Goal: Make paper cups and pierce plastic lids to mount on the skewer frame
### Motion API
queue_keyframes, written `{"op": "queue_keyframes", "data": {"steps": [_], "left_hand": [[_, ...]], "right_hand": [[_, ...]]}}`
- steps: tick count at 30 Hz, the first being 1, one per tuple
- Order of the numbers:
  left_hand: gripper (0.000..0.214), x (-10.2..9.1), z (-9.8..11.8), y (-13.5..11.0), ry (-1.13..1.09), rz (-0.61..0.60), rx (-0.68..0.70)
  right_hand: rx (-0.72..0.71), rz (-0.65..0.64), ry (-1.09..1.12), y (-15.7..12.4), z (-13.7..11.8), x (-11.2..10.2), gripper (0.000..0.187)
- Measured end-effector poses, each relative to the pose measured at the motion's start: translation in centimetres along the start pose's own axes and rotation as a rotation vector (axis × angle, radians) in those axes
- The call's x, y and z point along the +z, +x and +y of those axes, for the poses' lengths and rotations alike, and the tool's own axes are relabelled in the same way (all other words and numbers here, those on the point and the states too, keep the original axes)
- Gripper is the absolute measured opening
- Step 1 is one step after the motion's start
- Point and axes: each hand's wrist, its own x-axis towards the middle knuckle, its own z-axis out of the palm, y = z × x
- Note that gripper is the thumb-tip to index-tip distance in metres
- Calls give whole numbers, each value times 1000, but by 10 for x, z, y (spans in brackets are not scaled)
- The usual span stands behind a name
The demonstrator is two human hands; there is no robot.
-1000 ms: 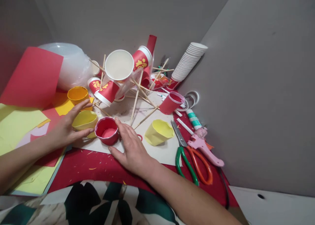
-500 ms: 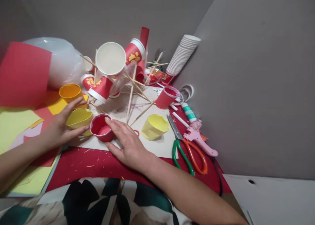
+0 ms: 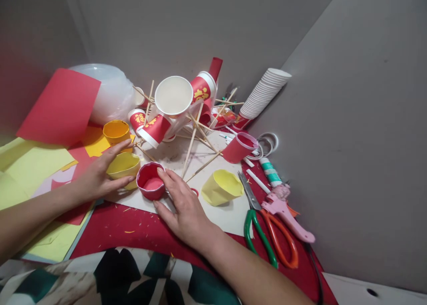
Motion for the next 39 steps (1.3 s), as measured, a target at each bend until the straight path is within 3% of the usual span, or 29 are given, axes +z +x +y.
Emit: {"op": "queue_keyframes", "data": {"steps": [9,39], "left_hand": [[84,1,-5,-1,67,94,77],[99,5,-13,3,183,217,272]], "right_hand": [[-21,16,21,2,-2,1,77],[-5,19,89,10,-3,-4,83]]}}
